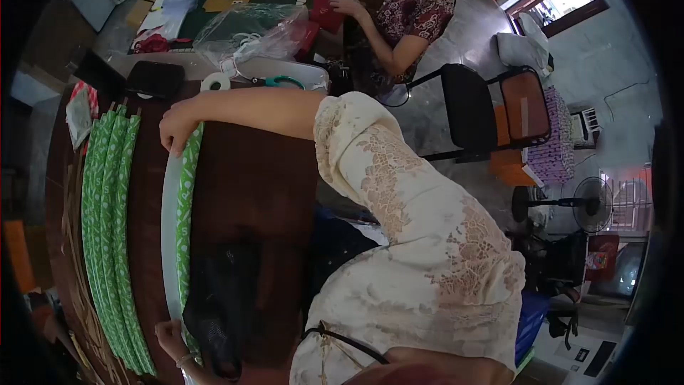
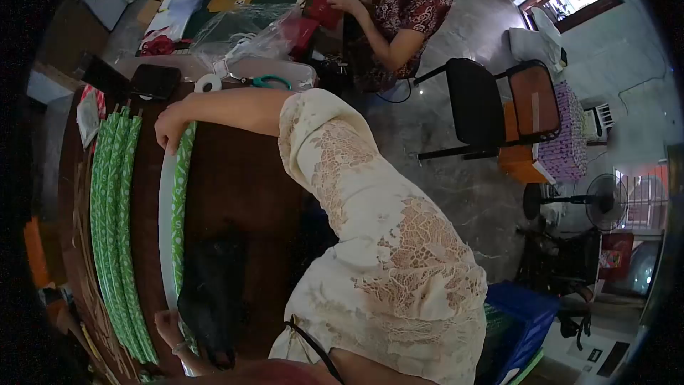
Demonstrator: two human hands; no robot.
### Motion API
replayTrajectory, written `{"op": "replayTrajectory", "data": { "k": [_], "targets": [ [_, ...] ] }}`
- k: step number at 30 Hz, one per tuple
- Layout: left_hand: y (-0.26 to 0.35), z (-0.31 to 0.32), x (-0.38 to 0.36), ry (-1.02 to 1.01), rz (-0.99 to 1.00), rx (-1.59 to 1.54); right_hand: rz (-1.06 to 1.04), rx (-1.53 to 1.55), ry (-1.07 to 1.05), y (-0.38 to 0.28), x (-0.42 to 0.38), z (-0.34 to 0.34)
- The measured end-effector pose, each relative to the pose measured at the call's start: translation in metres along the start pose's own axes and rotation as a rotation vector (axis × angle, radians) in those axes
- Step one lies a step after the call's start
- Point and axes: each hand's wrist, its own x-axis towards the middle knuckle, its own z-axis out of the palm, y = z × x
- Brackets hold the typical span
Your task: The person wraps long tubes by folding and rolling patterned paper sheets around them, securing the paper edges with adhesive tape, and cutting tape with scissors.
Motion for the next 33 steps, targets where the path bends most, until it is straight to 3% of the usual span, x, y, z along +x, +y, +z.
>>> {"op": "replayTrajectory", "data": {
  "k": [3, 5, 7, 10, 12, 17, 24, 33],
  "targets": [
    [-0.006, 0.001, 0.001, -0.006, -0.046, 0.012, -0.041, -0.023, 0.071, -0.002, 0.000, 0.011],
    [-0.017, 0.002, 0.000, -0.011, 0.031, -0.009, -0.069, -0.057, 0.126, -0.006, -0.005, 0.015],
    [-0.002, 0.002, -0.003, -0.001, -0.104, -0.006, -0.107, -0.116, 0.159, -0.013, -0.008, 0.014],
    [0.012, 0.002, -0.004, 0.045, -0.100, -0.068, -0.119, -0.264, 0.184, -0.014, -0.001, 0.017],
    [0.016, 0.001, -0.006, 0.069, -0.058, -0.060, -0.171, -0.167, 0.258, -0.009, 0.000, 0.022],
    [0.034, -0.001, -0.004, 0.084, -0.172, -0.004, -0.144, -0.020, 0.372, -0.013, -0.007, 0.022],
    [0.035, 0.002, -0.006, 0.096, -0.206, -0.115, -0.054, 0.031, 0.295, -0.027, -0.012, 0.015],
    [0.045, -0.003, -0.005, 0.097, -0.185, -0.068, -0.178, -0.069, 0.266, -0.034, -0.004, 0.014]
  ]
}}
